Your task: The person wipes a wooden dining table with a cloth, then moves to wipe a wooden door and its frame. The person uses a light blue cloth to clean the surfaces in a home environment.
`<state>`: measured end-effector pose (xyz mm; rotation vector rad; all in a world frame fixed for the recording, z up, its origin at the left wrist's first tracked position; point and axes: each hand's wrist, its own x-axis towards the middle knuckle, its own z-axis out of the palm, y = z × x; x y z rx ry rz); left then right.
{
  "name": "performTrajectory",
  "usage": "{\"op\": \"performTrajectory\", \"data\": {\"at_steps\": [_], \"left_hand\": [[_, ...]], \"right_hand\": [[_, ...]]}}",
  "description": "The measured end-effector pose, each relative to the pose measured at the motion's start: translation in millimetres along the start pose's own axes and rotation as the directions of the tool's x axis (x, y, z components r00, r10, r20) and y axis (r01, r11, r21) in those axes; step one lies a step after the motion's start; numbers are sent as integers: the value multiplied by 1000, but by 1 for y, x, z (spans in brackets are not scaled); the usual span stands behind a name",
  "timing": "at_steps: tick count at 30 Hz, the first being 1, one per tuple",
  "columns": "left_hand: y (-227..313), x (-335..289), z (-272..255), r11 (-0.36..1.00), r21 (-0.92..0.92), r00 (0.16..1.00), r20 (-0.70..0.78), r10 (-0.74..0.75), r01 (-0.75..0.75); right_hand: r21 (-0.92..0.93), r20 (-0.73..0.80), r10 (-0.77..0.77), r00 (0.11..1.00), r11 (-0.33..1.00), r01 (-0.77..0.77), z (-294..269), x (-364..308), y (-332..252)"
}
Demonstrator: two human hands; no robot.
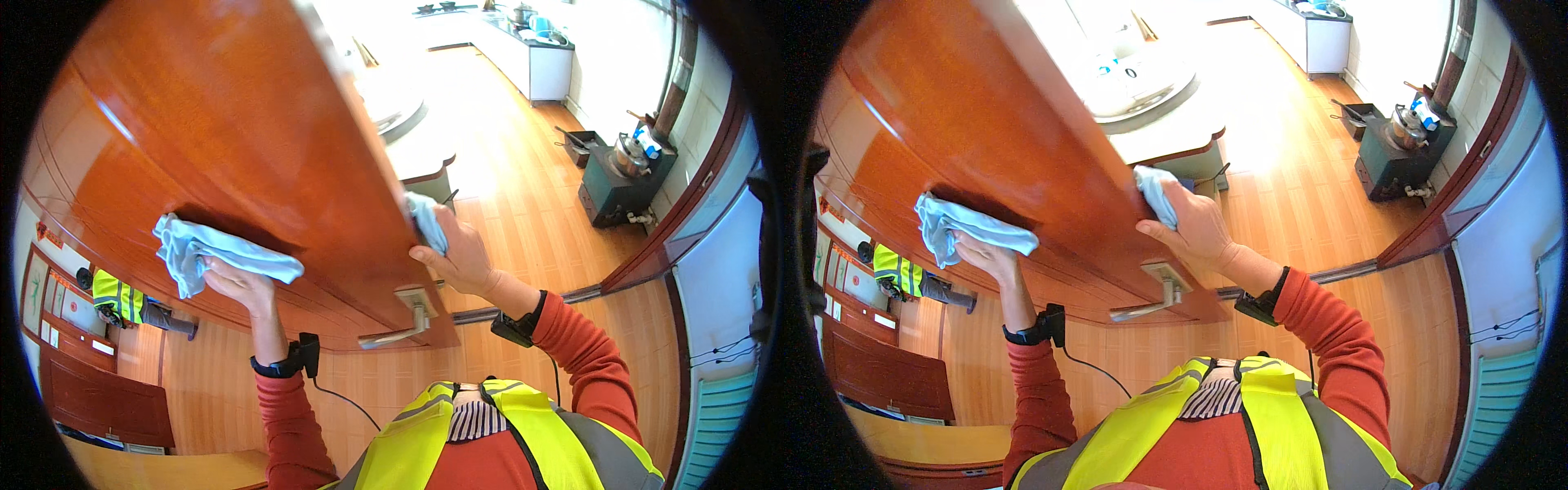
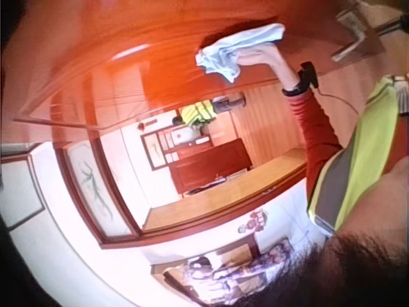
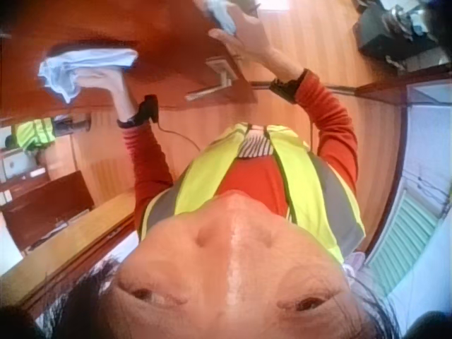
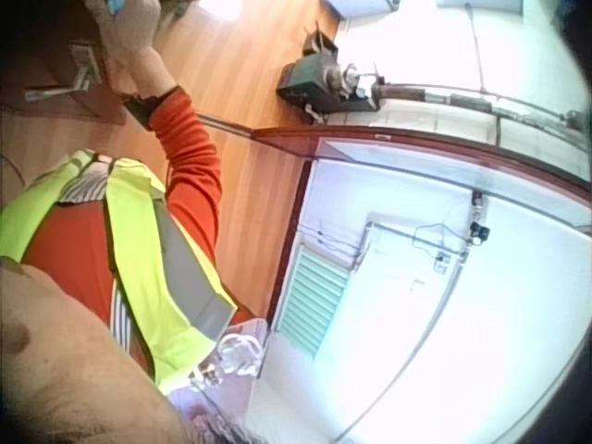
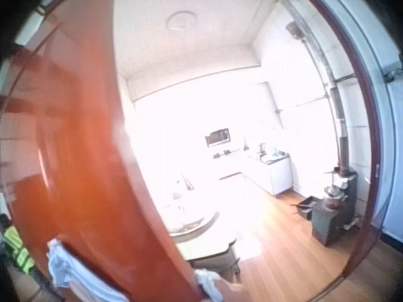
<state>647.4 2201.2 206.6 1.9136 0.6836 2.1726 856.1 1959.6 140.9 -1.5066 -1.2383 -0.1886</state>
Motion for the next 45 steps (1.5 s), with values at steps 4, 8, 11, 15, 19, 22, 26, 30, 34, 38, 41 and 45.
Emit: {"op": "performTrajectory", "data": {"at_steps": [4,8,11,15,19,22,26,30,34,38,41,45], "left_hand": [[64,-31,28,994,-36,984,146,104,-99],[92,-41,48,981,-24,969,152,195,-194],[85,-38,60,954,92,958,66,279,-284],[58,-22,61,497,442,586,82,806,-746],[46,-13,58,709,365,775,60,629,-604],[49,-14,57,767,345,827,54,559,-541],[56,-19,59,779,375,850,48,525,-503],[52,-31,56,793,414,879,37,476,-447],[45,-54,49,805,478,918,6,397,-351],[43,-83,51,820,537,961,-54,271,-201],[42,-112,60,831,553,984,-103,143,-63],[40,-146,84,841,529,989,-144,-38,109]], "right_hand": [[-36,113,2,994,999,2,-60,-26,44],[-165,53,283,958,948,-272,-123,-80,95],[-257,-55,421,905,870,-420,-172,-120,139],[-251,-177,552,815,776,-579,-227,-181,186],[-178,-252,716,651,627,-759,-265,-232,207],[-138,-233,800,552,535,-833,-279,-251,216],[-209,-217,801,558,520,-828,-281,-252,231],[-307,-189,794,578,511,-803,-279,-238,260],[-304,-87,804,588,540,-784,-272,-214,304],[-350,28,784,620,588,-729,-252,-175,354],[-445,75,749,659,616,-650,-237,-135,389],[-537,194,731,654,637,-553,-216,-80,418]]}}
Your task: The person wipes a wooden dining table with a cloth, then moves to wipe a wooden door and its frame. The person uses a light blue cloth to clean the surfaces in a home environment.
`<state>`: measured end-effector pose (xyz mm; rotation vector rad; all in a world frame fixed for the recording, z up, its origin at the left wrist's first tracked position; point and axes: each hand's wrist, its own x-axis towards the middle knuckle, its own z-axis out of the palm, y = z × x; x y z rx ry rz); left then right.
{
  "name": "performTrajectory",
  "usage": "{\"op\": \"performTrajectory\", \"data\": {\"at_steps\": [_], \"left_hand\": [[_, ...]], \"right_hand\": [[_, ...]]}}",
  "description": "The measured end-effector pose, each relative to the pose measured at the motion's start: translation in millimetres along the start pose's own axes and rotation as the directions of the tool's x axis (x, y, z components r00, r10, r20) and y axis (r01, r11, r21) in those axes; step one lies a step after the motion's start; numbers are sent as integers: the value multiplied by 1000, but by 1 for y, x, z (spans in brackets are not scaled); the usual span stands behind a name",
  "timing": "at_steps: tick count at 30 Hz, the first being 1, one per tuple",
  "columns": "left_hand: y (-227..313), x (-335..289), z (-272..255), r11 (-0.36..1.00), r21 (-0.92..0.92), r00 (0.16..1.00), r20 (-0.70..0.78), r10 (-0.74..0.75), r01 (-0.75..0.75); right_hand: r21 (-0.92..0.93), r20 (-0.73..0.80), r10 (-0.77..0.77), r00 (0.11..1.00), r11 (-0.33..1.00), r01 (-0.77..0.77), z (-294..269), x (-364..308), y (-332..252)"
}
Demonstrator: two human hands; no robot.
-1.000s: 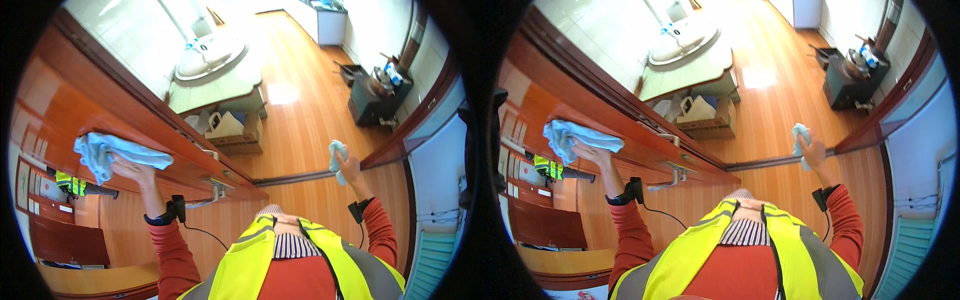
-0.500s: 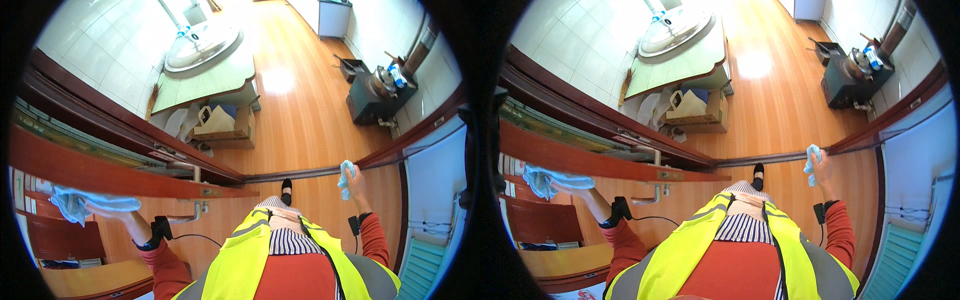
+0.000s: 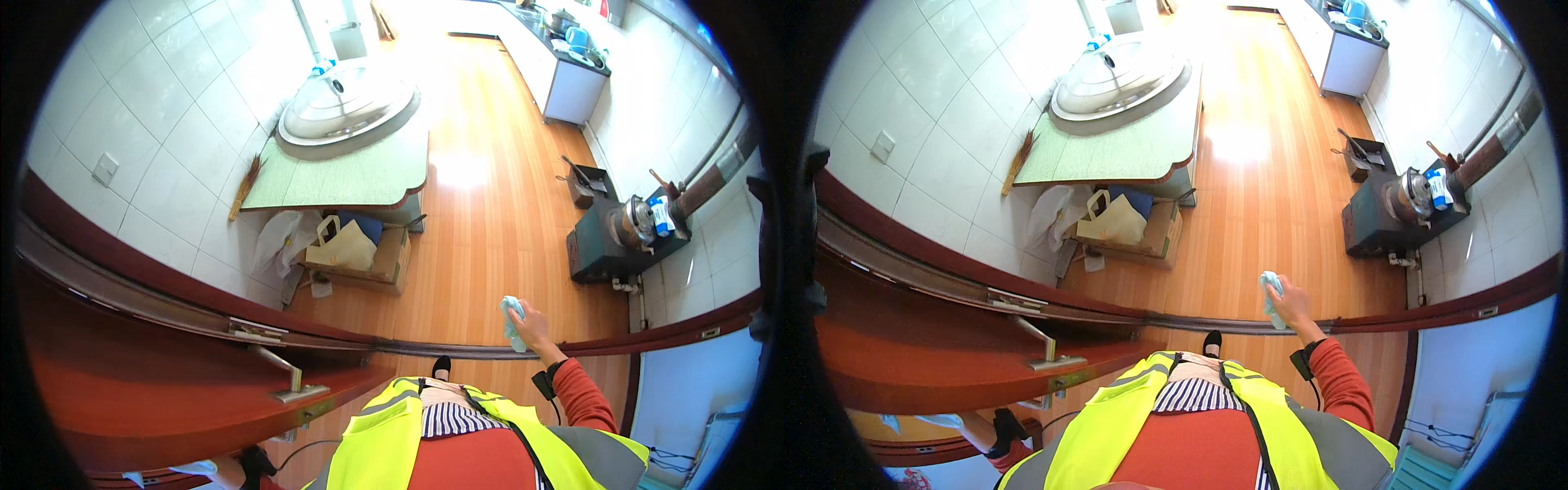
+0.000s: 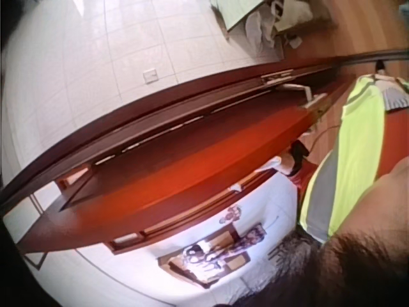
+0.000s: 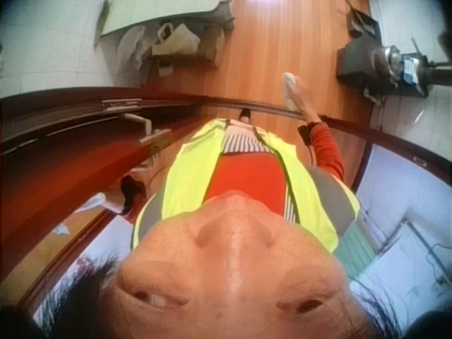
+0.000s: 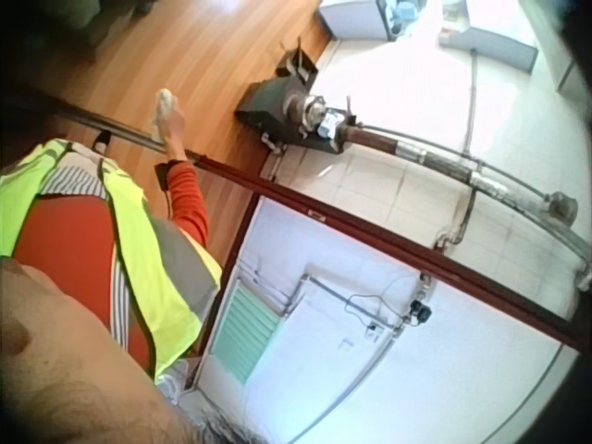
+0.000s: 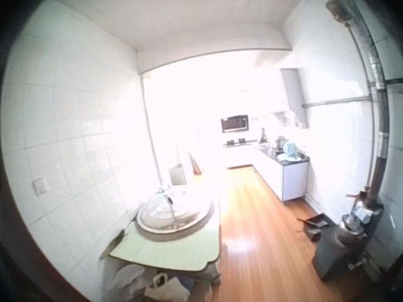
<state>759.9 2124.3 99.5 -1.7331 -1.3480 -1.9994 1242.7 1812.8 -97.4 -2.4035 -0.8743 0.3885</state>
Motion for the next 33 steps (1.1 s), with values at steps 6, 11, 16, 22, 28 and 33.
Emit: {"op": "performTrajectory", "data": {"at_steps": [6,11,16,22,28,33], "left_hand": [[26,-45,40,972,-75,966,151,-208,221],[58,-74,72,910,-151,897,289,-333,387],[95,-106,115,817,-190,803,397,-444,545],[158,-154,186,733,-223,742,419,-523,642],[230,-121,274,775,-314,834,273,-480,549],[296,-68,323,809,-454,927,153,-343,374]], "right_hand": [[69,104,-65,993,996,58,0,58,-7],[56,154,-94,984,995,86,3,104,21],[-64,216,-70,974,994,86,-8,169,46],[-125,286,-145,947,974,187,-37,277,95],[-138,248,-130,960,976,168,-79,387,184],[-129,241,84,967,990,-54,-144,447,264]]}}
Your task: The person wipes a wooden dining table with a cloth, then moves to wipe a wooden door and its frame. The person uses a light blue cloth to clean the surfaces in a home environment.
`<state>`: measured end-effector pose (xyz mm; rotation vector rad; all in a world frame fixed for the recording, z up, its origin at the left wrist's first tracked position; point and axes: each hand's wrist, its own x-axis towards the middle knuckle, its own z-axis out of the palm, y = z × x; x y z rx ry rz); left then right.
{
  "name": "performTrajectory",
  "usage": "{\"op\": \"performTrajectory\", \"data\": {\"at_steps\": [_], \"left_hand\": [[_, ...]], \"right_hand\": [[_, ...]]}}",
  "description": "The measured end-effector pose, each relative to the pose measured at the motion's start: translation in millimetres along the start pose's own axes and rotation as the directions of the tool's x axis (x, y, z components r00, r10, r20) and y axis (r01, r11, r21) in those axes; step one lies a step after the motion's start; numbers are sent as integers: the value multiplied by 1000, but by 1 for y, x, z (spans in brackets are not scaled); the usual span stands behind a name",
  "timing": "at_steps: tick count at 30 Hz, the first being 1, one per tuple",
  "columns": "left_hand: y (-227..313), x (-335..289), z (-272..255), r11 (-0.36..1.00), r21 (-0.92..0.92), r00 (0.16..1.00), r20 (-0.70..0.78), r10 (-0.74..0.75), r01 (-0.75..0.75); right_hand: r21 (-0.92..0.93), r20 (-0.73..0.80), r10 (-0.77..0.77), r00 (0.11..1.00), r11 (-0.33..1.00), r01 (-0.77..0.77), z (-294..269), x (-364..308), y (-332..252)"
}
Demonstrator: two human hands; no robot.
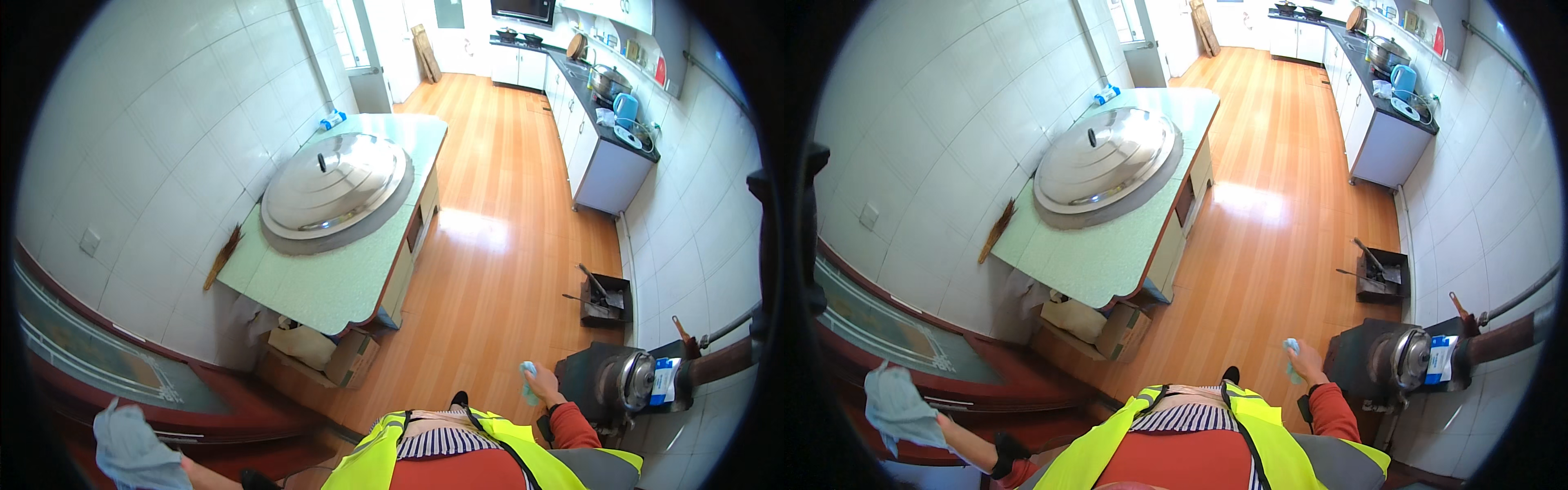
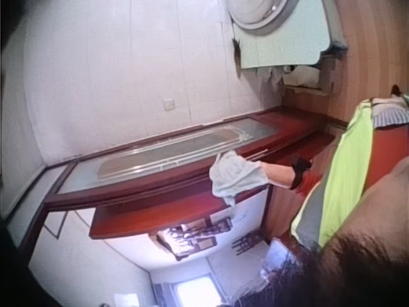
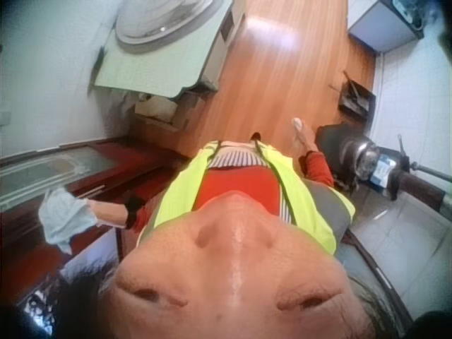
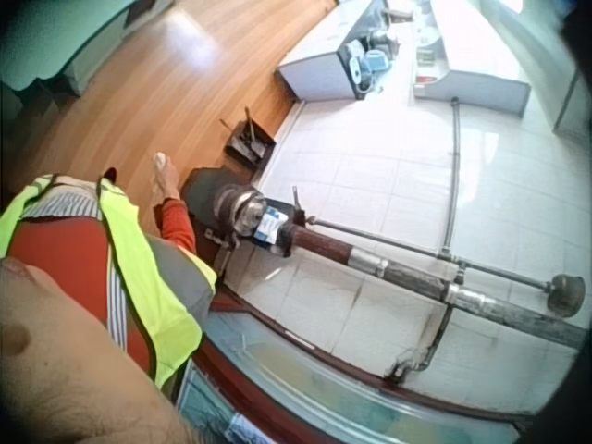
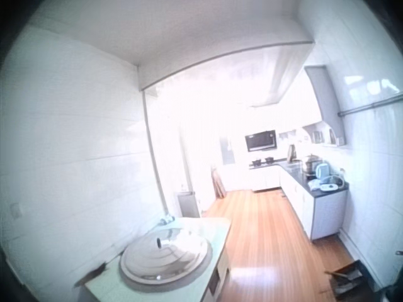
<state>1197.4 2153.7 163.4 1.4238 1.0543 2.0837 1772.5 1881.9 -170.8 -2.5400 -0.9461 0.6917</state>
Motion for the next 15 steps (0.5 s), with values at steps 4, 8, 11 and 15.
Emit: {"op": "performTrajectory", "data": {"at_steps": [4,8,11,15], "left_hand": [[14,13,46,988,-128,992,77,95,-85],[-11,16,120,975,-217,999,-4,-42,40],[-41,6,211,964,-221,987,-19,-157,149],[-77,-18,350,895,-350,960,73,-270,278]], "right_hand": [[54,-12,228,974,972,-227,-32,28,54],[85,-9,262,965,962,-260,-53,63,83],[77,26,262,965,962,-263,-65,102,95],[115,62,208,976,970,-214,-85,170,116]]}}
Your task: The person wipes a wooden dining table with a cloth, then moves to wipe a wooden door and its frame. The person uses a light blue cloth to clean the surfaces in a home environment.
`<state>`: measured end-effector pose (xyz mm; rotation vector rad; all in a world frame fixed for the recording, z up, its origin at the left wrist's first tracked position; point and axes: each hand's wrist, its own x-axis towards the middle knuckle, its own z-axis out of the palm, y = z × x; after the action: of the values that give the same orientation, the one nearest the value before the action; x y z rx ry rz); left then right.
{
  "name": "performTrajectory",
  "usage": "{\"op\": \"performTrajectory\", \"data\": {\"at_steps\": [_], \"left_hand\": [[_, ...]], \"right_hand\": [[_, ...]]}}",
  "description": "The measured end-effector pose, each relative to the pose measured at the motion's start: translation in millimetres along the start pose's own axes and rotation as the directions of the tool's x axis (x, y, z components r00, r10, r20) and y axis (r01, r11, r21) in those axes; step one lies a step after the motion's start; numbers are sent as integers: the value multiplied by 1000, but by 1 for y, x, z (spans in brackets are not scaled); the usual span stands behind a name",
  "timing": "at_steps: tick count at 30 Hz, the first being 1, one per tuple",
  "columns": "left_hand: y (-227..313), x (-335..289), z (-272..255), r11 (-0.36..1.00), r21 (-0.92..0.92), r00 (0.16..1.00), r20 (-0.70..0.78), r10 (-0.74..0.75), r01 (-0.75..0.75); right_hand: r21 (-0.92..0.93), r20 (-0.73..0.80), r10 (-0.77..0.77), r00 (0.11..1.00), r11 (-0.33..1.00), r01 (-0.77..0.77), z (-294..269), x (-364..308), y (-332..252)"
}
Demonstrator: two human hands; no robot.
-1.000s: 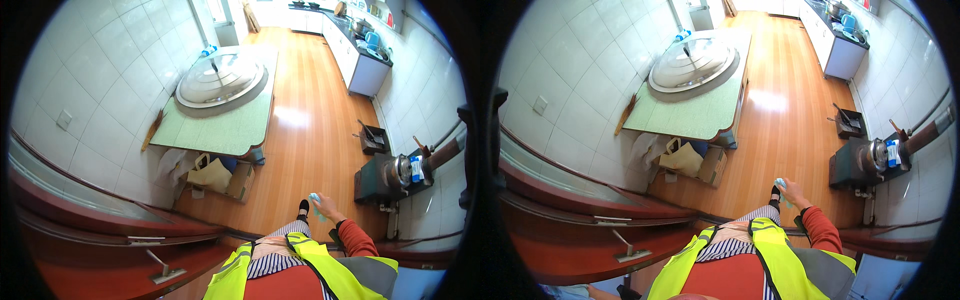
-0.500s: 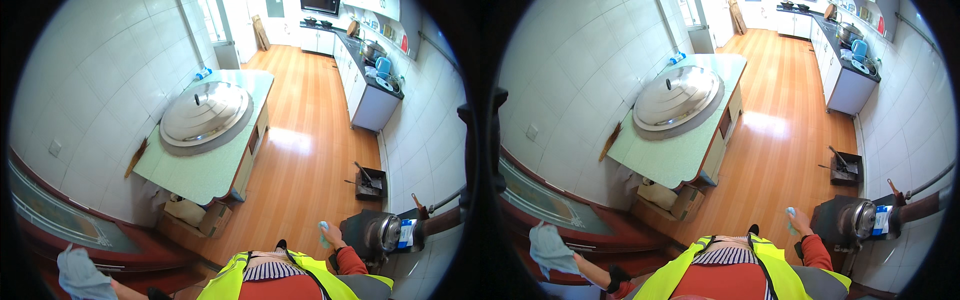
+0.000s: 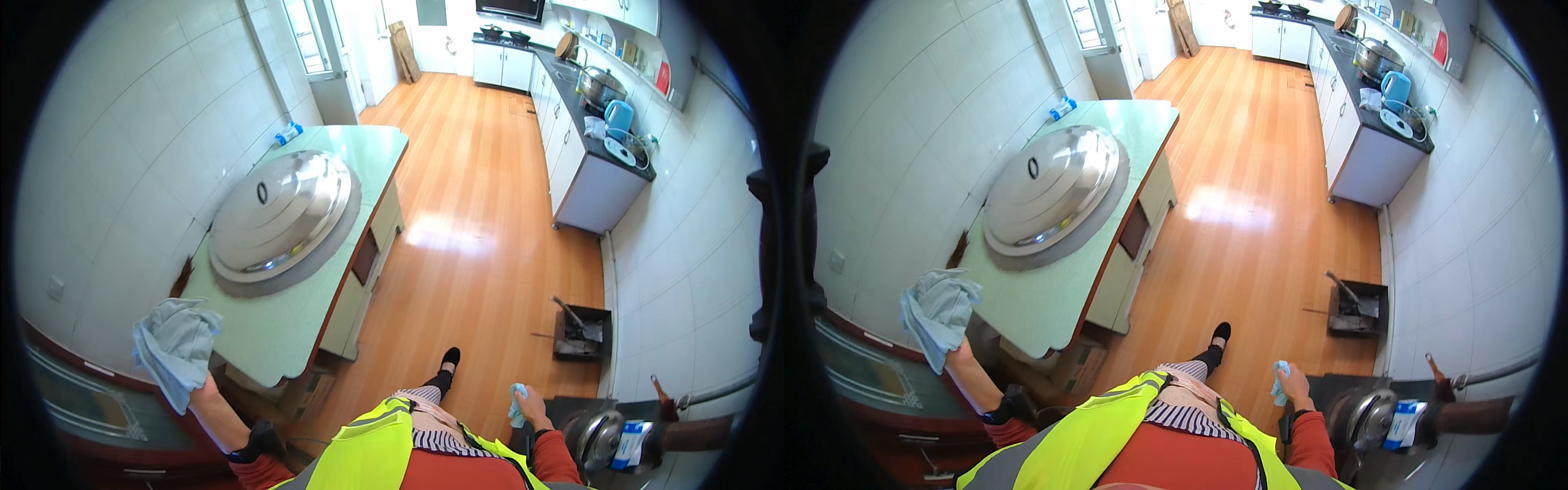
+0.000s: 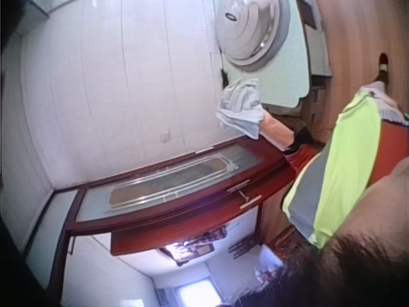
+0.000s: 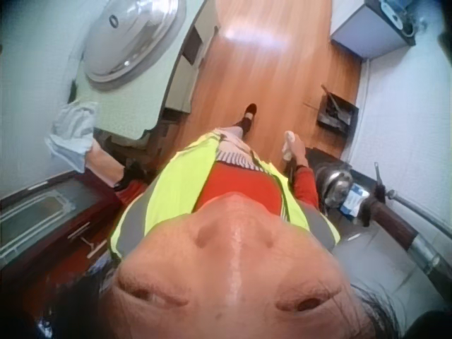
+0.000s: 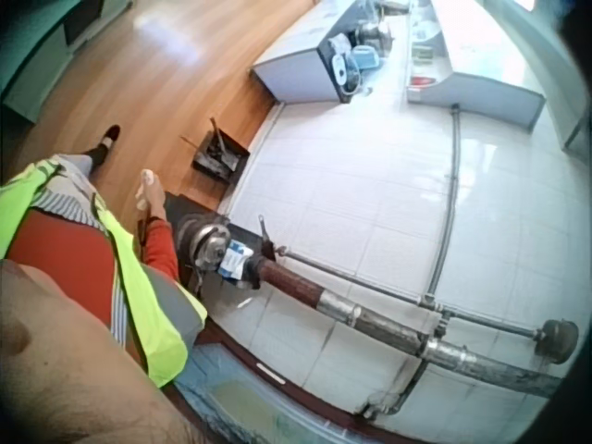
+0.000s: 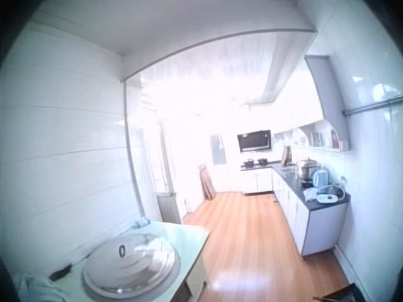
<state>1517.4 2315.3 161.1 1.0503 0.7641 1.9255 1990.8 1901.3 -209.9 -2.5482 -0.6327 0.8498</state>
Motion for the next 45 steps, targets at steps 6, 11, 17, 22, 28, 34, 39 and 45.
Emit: {"op": "performTrajectory", "data": {"at_steps": [6,11,17,22,28,34,39,45], "left_hand": [[-140,5,147,971,225,982,145,-120,85],[-224,1,279,923,-138,934,66,-352,358],[-281,6,376,872,-63,871,123,-476,485],[-324,-7,402,979,193,982,155,-103,73],[-340,-12,442,916,-87,899,-179,-400,391],[-373,-8,479,946,-73,929,-179,-324,316],[-398,11,502,928,-201,948,27,-316,315],[-442,54,549,950,-32,898,-319,-303,309]], "right_hand": [[-49,28,12,1000,999,-11,-71,102,3],[9,3,114,993,993,-114,-142,187,0],[-129,159,101,982,988,-80,-181,277,5],[-171,310,16,951,985,39,-220,404,3],[-154,342,-79,936,978,139,-286,551,-54],[-210,371,-116,922,956,205,-333,674,-133],[-235,430,-205,879,915,328,-328,752,-170],[-206,522,-151,839,933,296,-327,777,-222]]}}
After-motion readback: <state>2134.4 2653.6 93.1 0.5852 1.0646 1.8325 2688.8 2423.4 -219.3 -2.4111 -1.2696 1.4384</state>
